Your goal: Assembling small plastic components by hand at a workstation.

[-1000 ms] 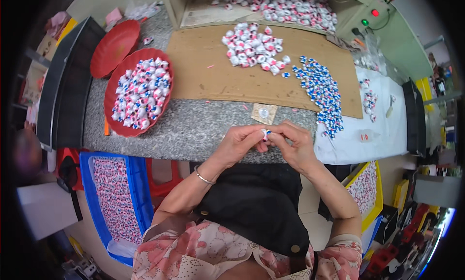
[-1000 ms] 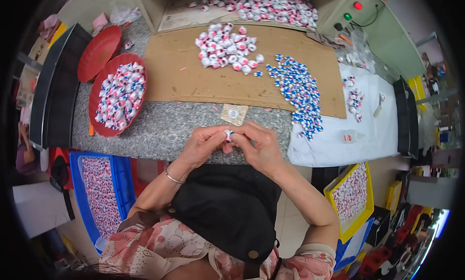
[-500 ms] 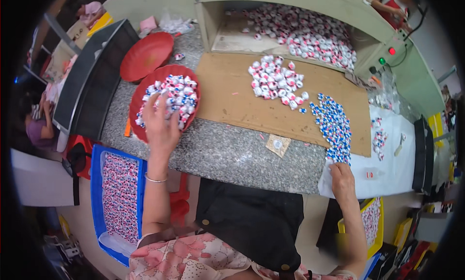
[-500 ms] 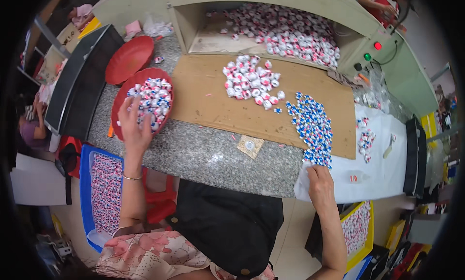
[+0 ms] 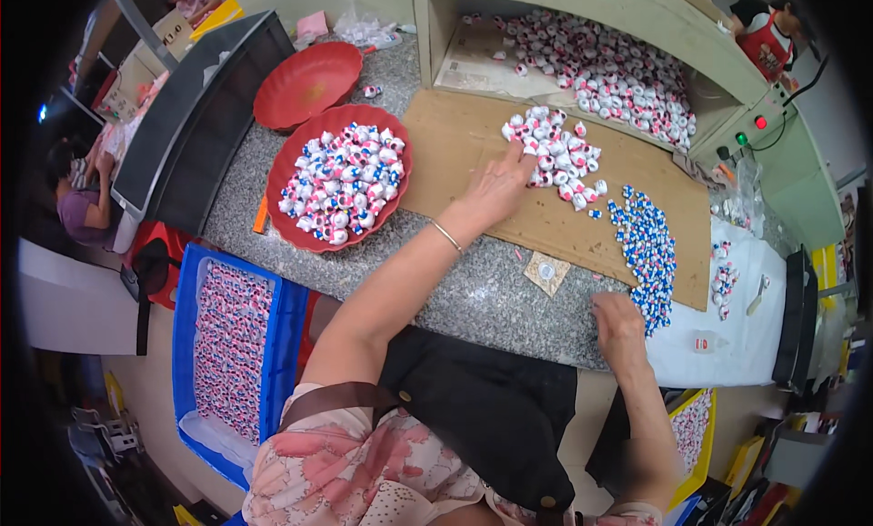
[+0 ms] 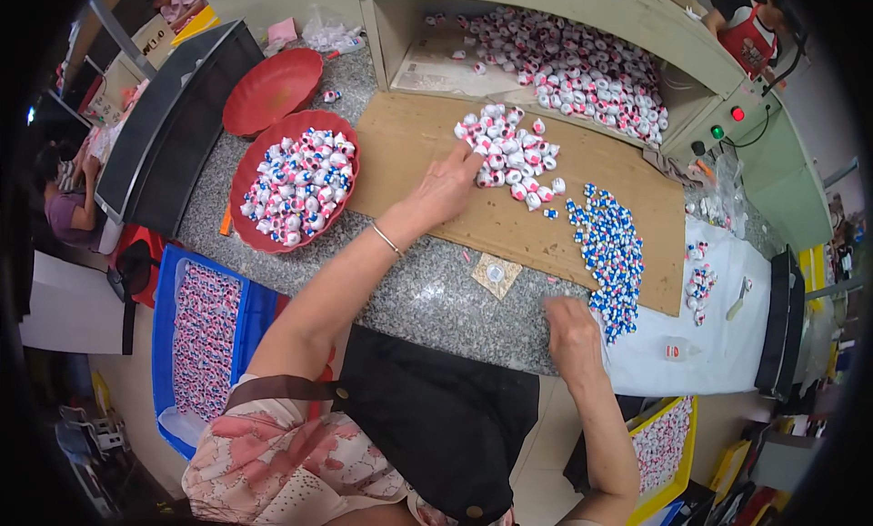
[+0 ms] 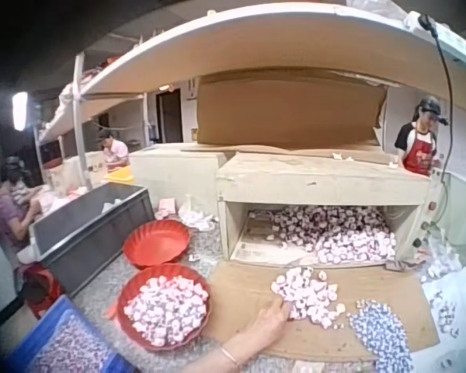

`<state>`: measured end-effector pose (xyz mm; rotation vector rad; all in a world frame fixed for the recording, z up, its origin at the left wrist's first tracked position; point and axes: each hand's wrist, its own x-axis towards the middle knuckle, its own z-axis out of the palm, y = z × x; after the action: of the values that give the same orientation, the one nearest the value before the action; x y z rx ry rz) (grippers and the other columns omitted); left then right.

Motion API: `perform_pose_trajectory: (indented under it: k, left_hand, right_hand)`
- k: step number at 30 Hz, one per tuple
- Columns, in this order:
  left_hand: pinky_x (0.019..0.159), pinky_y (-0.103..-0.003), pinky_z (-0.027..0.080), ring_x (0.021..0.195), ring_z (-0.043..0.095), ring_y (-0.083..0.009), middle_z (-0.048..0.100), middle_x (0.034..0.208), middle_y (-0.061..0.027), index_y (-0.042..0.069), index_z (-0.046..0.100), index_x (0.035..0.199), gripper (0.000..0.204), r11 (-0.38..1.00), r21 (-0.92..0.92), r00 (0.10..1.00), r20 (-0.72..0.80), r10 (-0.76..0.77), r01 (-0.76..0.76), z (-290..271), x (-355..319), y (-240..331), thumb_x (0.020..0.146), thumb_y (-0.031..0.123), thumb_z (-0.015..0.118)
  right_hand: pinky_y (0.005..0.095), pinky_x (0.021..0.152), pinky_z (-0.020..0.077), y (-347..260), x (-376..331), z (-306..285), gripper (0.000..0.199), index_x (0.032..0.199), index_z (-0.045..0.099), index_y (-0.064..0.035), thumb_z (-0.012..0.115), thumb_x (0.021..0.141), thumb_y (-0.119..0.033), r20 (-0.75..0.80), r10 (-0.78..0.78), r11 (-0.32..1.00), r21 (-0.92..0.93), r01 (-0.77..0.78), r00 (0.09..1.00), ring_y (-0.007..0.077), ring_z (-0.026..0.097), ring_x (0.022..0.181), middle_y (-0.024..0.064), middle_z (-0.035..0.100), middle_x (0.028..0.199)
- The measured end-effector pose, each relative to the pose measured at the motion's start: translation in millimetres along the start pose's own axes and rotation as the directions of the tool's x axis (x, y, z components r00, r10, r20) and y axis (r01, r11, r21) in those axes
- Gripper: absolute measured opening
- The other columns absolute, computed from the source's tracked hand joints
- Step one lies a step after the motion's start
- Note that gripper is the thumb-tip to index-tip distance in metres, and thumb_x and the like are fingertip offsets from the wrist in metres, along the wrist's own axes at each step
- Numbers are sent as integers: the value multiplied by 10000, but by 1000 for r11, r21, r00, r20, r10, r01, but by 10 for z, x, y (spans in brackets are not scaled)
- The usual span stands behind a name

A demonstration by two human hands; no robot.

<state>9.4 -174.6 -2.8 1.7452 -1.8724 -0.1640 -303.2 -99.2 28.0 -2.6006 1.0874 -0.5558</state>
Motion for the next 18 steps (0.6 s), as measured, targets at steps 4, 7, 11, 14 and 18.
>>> perform_pose_trajectory:
  k: [4,7,11,14,18]
  left_hand:
    - [832,-511,510,1023,599,-412,557,1131,-185,27,571,1087,237,996,-66,998,-26,50,-52,49,-53,-75,851,4,569]
    - [850,-484,508,1044,596,-392,561,1126,-177,47,587,1102,241,987,-142,994,-93,54,-67,67,-62,-127,862,23,583]
    - [878,-449,499,1053,584,-386,562,1104,-176,74,603,1119,270,982,-163,995,-47,86,-93,34,-134,-150,856,16,606]
    - [865,-401,508,1030,622,-312,596,1089,-131,61,599,1118,230,965,-250,984,-173,32,-75,-119,-313,-148,893,19,620]
    - [858,-322,511,1017,630,-176,635,1111,-76,27,596,1133,191,384,-891,949,135,-285,242,-437,-778,-95,952,79,628]
  right_hand:
    - [391,739,517,50,37,-62,210,1001,698,5,721,793,20,13,116,984,136,-116,993,344,652,864,161,664,932]
    - [411,710,526,89,55,-97,194,996,724,-21,714,805,14,62,124,983,131,-131,990,364,660,836,174,665,895]
    - [399,712,523,-3,82,-108,165,978,728,-15,723,814,-18,74,111,993,27,-114,991,348,664,803,169,671,870]
    - [394,701,519,-131,194,-128,126,954,723,-7,721,831,-39,72,117,993,16,-118,991,337,669,783,173,685,872]
    - [421,689,532,-323,443,-58,98,932,707,0,709,844,-44,54,62,987,148,-69,997,377,674,767,186,693,860]
